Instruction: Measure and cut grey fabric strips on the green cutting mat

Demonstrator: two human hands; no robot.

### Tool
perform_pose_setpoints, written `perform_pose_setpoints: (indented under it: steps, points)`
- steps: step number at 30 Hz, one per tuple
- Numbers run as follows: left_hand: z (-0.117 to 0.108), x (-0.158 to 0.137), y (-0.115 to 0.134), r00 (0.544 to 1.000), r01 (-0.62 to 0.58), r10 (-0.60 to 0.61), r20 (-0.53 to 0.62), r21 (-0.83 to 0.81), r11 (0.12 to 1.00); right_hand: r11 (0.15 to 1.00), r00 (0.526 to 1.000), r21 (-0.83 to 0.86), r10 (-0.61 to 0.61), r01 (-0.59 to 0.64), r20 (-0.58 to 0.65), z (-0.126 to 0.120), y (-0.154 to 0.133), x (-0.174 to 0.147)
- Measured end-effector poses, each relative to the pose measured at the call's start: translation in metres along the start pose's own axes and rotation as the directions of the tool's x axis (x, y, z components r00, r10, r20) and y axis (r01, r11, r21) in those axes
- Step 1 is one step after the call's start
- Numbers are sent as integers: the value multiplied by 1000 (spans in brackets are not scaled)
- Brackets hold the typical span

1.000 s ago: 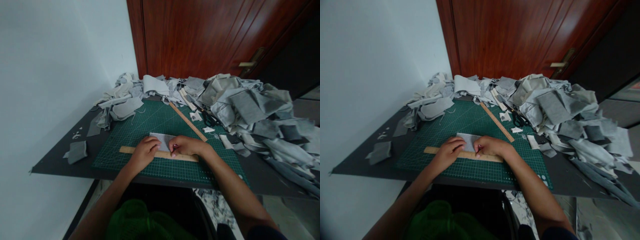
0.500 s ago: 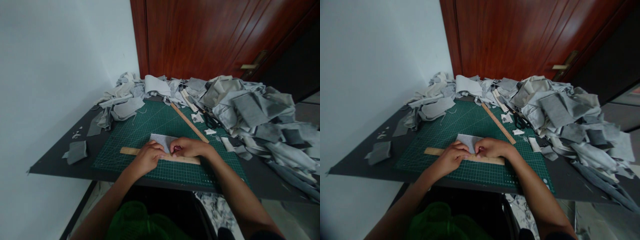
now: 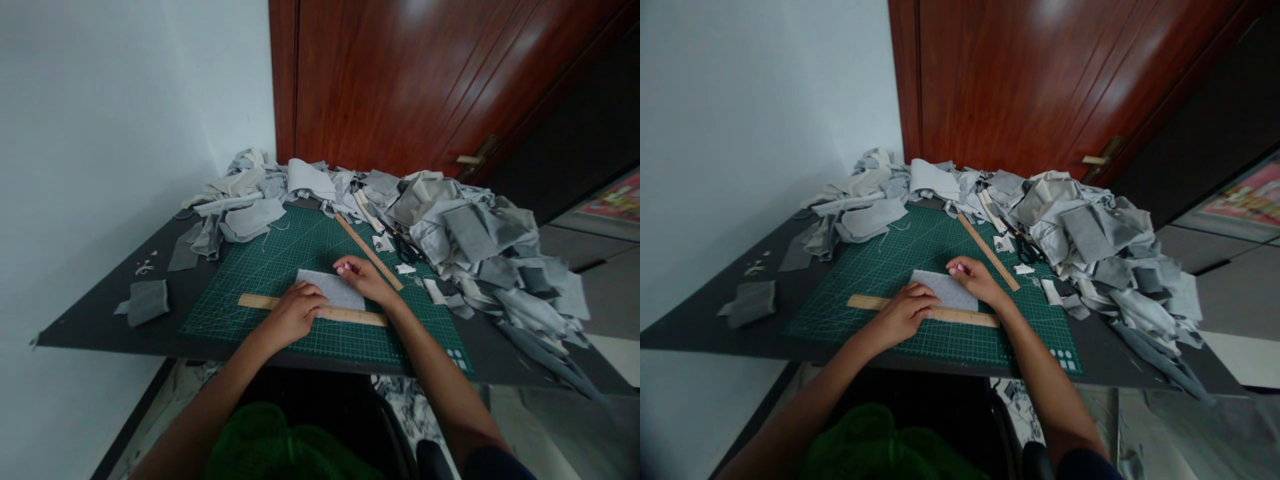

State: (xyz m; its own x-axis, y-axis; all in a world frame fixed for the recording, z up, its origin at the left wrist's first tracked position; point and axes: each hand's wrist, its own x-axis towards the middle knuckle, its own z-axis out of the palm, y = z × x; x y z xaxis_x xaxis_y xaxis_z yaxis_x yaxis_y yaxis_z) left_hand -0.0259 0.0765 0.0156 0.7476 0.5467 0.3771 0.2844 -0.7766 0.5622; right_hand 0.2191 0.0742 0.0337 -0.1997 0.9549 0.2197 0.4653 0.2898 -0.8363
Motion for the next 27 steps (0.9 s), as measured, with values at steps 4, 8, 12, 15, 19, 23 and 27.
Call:
perform_pose_setpoints:
  steps: [4,8,12,15,19,23,27]
  points:
    - [1,0,-1,1000,-16,16,12,-2,1000,995,999,-91,-39,37,-16,-5,6,-2]
    - [3,1,-2,999,-38,38,10,14,999,965,986,-219,-120,144,118,-11,11,-6]
    - [4,0,-4,998,-61,60,21,42,997,937,970,-279,-163,210,182,-10,13,-7]
    - [4,0,-4,998,-64,63,4,24,998,927,964,-302,-166,224,207,-10,12,-7]
    - [4,0,-4,998,-59,59,-16,25,998,918,956,-316,-167,239,240,-12,10,-7]
    - [4,-1,-4,998,-58,58,-14,39,998,921,956,-313,-160,234,245,-12,8,-7]
    - [4,-1,-3,999,-47,48,-15,39,998,924,955,-302,-161,235,251,-11,9,-8]
